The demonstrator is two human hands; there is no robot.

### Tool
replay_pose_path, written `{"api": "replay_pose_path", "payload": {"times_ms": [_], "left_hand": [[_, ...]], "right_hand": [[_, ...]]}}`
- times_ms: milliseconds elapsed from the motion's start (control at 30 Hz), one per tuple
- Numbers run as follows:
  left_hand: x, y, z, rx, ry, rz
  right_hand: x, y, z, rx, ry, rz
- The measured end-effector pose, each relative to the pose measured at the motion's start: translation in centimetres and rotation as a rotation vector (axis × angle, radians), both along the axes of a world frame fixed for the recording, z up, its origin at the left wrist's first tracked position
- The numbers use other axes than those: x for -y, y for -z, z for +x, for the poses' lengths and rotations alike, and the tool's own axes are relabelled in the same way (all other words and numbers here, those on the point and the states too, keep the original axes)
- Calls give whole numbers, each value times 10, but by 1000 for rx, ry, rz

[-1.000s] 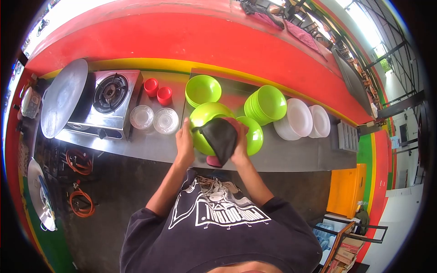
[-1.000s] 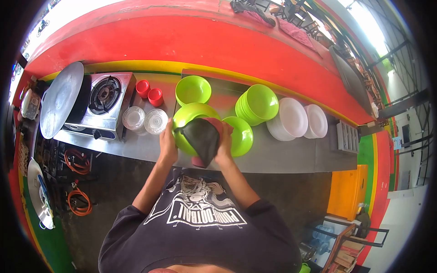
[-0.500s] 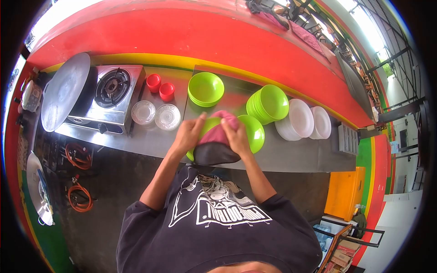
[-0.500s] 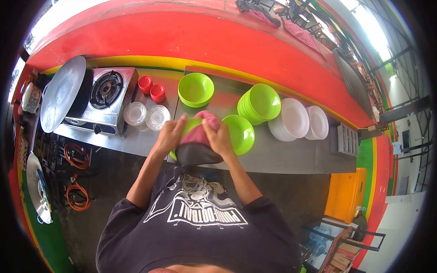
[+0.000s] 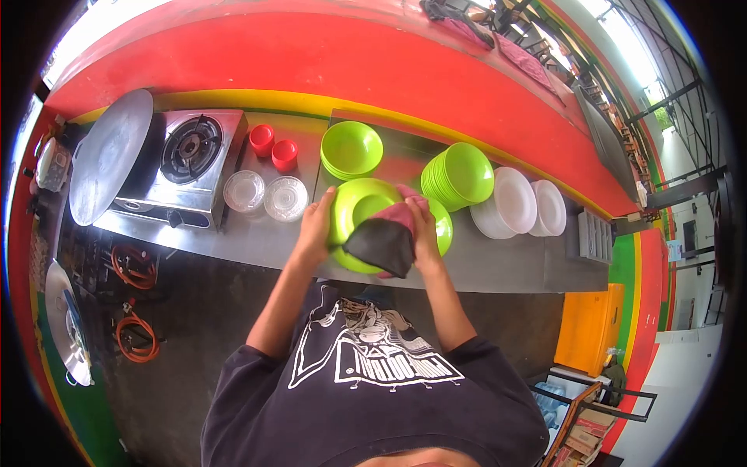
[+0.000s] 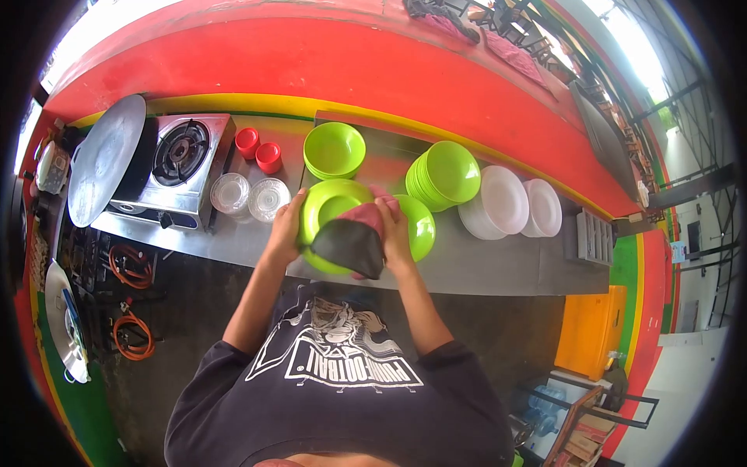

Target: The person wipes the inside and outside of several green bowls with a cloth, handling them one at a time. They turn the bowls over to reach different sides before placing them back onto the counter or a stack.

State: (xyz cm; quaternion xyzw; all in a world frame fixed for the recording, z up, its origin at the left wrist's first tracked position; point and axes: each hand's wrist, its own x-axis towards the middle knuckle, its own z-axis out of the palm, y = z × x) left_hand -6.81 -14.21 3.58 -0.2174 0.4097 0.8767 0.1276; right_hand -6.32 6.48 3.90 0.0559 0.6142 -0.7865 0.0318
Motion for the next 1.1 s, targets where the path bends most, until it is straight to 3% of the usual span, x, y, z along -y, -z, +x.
{"api": "replay_pose_path", "payload": {"times_ms": [67, 200, 267, 300, 400, 500, 600, 667, 767, 833, 900, 1000, 1067, 1100], "left_hand": [[15, 25, -5, -152, 237, -113], [11, -4, 3, -332, 545, -489], [10, 10, 1, -471, 607, -660], [14, -12, 0, -387, 665, -690], [20, -6, 3, -322, 472, -441], [12, -6, 5, -129, 197, -161], [3, -7, 8, -5, 8, -120], [-16, -21, 12, 62, -78, -192], [-26, -15, 19, 73, 61, -266], [-32, -4, 17, -16, 90, -120], [-35, 2, 11, -104, 205, -166], [-45, -9, 12, -232, 354, -343], [-44, -18, 14, -374, 542, -608], [-51, -14, 17, -478, 492, -650]], "right_hand": [[-5, -11, 1, -59, -76, 194], [12, -32, 11, -116, -317, 551], [26, -39, 18, -167, -260, 652], [29, -39, 20, -192, -236, 701], [28, -18, 26, -193, -98, 451], [33, -10, 29, -419, 44, 179], [41, 31, 49, -387, 189, 256], [39, 35, 59, -422, 220, 497], [35, 15, 67, -474, 230, 785], [24, 2, 61, -489, 215, 735], [12, -1, 50, -481, 195, 629], [-4, -26, 36, -350, 102, 108], [-21, 24, 40, -40, 348, -195], [-25, 16, 46, 74, 345, -383]]}}
